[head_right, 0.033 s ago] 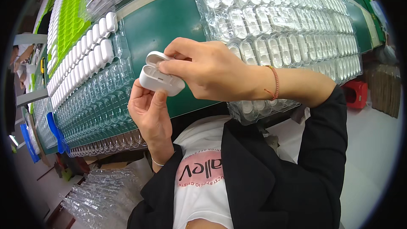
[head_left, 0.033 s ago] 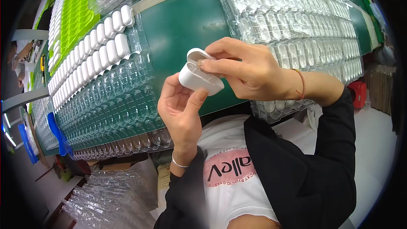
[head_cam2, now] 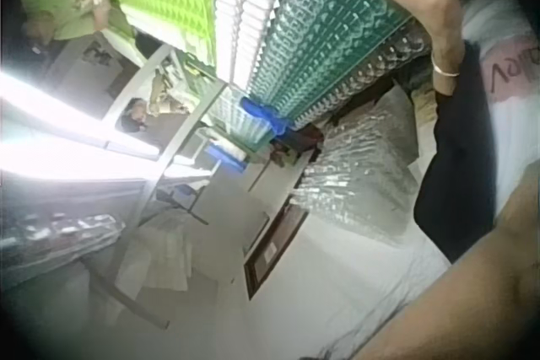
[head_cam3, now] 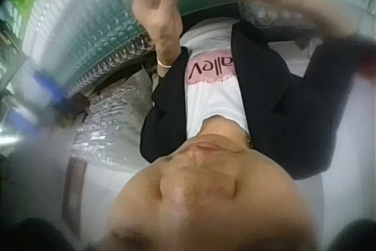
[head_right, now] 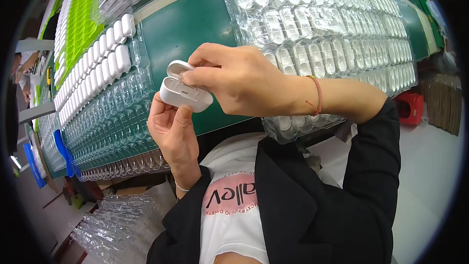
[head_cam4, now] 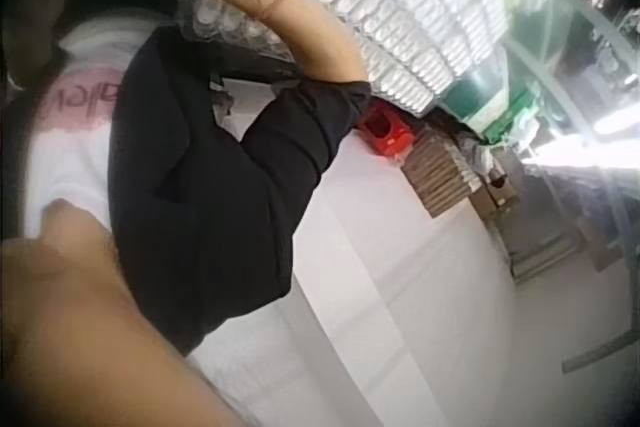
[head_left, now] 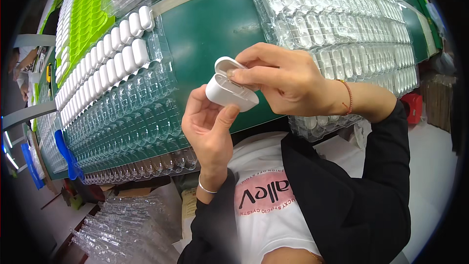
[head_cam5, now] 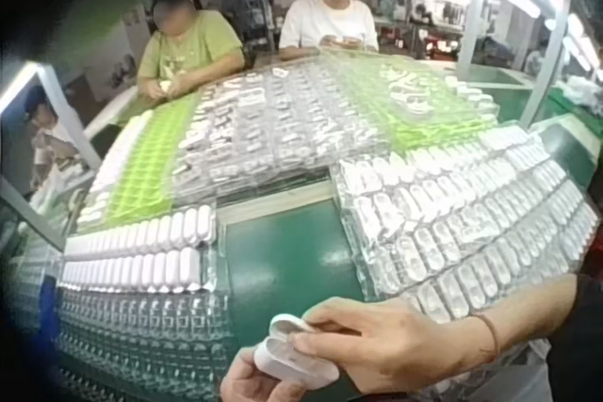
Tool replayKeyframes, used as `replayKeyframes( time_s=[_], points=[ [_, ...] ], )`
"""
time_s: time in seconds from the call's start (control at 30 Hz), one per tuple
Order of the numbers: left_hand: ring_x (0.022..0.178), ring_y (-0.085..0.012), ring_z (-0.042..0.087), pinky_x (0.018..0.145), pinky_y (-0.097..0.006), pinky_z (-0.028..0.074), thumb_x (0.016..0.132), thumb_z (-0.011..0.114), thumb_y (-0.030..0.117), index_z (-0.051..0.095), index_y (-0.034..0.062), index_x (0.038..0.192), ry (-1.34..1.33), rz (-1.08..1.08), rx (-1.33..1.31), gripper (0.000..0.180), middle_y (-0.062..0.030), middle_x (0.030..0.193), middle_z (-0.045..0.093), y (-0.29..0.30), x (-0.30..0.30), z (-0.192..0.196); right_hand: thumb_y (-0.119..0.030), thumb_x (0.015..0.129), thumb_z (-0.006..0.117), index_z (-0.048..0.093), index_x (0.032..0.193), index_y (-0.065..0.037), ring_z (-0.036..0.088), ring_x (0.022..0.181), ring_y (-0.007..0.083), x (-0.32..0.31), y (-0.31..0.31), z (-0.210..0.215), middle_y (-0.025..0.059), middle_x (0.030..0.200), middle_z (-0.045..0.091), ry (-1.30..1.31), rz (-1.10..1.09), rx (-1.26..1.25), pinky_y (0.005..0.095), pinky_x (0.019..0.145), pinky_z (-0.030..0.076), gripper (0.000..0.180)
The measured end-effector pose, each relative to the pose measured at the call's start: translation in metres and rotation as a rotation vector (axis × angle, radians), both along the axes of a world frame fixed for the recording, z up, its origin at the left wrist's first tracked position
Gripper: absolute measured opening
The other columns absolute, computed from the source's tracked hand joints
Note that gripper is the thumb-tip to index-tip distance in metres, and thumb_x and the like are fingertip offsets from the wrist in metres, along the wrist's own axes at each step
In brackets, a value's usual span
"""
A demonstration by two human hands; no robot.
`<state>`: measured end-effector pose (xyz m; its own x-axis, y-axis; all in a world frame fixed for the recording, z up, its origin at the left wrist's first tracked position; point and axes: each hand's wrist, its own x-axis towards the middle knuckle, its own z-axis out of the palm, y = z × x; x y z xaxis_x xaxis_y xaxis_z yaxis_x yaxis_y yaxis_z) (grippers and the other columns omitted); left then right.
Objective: The person assembles white wireless earbuds by hand. They pick up a white charging case and a clear plastic insert, place the insert into the case, and then insert a small white earbud into the insert. The person repeats this process multiple times, handling the components one by one.
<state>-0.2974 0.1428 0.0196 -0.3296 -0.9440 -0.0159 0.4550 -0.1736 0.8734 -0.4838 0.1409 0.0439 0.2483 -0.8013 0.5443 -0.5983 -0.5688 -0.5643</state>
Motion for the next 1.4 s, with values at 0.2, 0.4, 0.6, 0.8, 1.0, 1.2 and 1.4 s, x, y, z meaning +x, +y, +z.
replayKeyframes(
  time_s=[0.2,0.4,0.6,0.8,1.0,1.2,1.4],
  points=[
    [0.100,-0.0161,0.061,0.088,-0.030,0.049,0.084,0.069,0.000,0.050,-0.0037,0.114,0.156,0.056,0.062,0.036,-0.0106,0.107,0.061,0.004,-0.002,-0.002,0.012,0.068,0.067,0.070,0.102,-0.009,0.065,0.076,0.0225,-0.002,-0.006,0.005,0.0110,0.096,0.065,-0.084,0.060,0.088,0.0273,0.059,0.052,0.040],
    [0.108,-0.0164,0.057,0.094,-0.032,0.045,0.090,0.060,-0.002,0.045,-0.0039,0.119,0.069,0.240,0.034,0.032,-0.0101,0.112,0.058,-0.006,-0.012,-0.001,0.000,0.076,0.071,0.068,0.106,-0.009,0.063,0.073,0.0227,0.008,-0.013,0.017,0.0089,0.089,0.064,-0.096,0.085,0.052,0.0324,0.060,0.051,0.031],
    [0.118,-0.0210,0.050,0.100,-0.036,0.043,0.093,0.051,-0.003,0.042,-0.0058,0.128,-0.080,0.062,-0.025,0.036,-0.0149,0.127,0.049,0.004,-0.009,0.014,0.006,0.078,0.067,0.066,0.093,-0.003,0.061,0.073,0.0141,-0.015,-0.068,0.033,0.0069,0.083,0.064,-0.081,0.024,0.321,0.0257,0.061,0.047,0.018],
    [0.066,-0.0164,0.061,0.058,-0.027,0.049,0.086,0.057,-0.007,0.059,-0.0042,0.096,-0.317,-0.008,-0.448,0.011,-0.0155,0.075,0.066,0.010,0.054,0.036,-0.006,0.079,0.064,0.070,0.093,-0.004,0.065,0.076,0.0305,-0.067,-0.247,0.031,0.0161,0.088,0.068,0.102,-0.223,-0.095,0.0358,0.069,0.051,0.015],
    [0.054,-0.0133,0.056,0.050,-0.024,0.043,0.087,0.061,-0.001,0.059,-0.0025,0.095,-0.439,0.247,-0.477,0.009,-0.0119,0.065,0.064,0.009,0.082,0.024,-0.009,0.078,0.060,0.071,0.093,-0.007,0.064,0.082,0.0371,-0.080,-0.377,0.010,0.0173,0.090,0.068,0.275,-0.361,-0.180,0.0431,0.075,0.050,0.018],
    [0.052,-0.0179,0.063,0.047,-0.026,0.047,0.075,0.067,0.000,0.065,-0.0001,0.079,-0.532,0.312,-0.611,0.005,-0.0089,0.063,0.065,-0.008,0.139,0.034,-0.011,0.080,0.061,0.072,0.093,-0.006,0.064,0.085,0.0367,-0.087,-0.401,-0.010,0.0174,0.089,0.068,0.385,-0.336,-0.088,0.0423,0.078,0.051,0.018],
    [0.074,-0.0119,0.061,0.061,-0.024,0.047,0.090,0.057,-0.003,0.062,-0.0037,0.091,-1.178,0.784,-0.510,0.005,-0.0077,0.084,0.065,-0.099,0.239,0.050,-0.014,0.086,0.063,0.071,0.097,-0.005,0.064,0.087,0.0288,-0.075,-0.331,0.011,0.0129,0.096,0.070,0.379,-0.223,-0.234,0.0372,0.079,0.049,0.016]
  ],
)
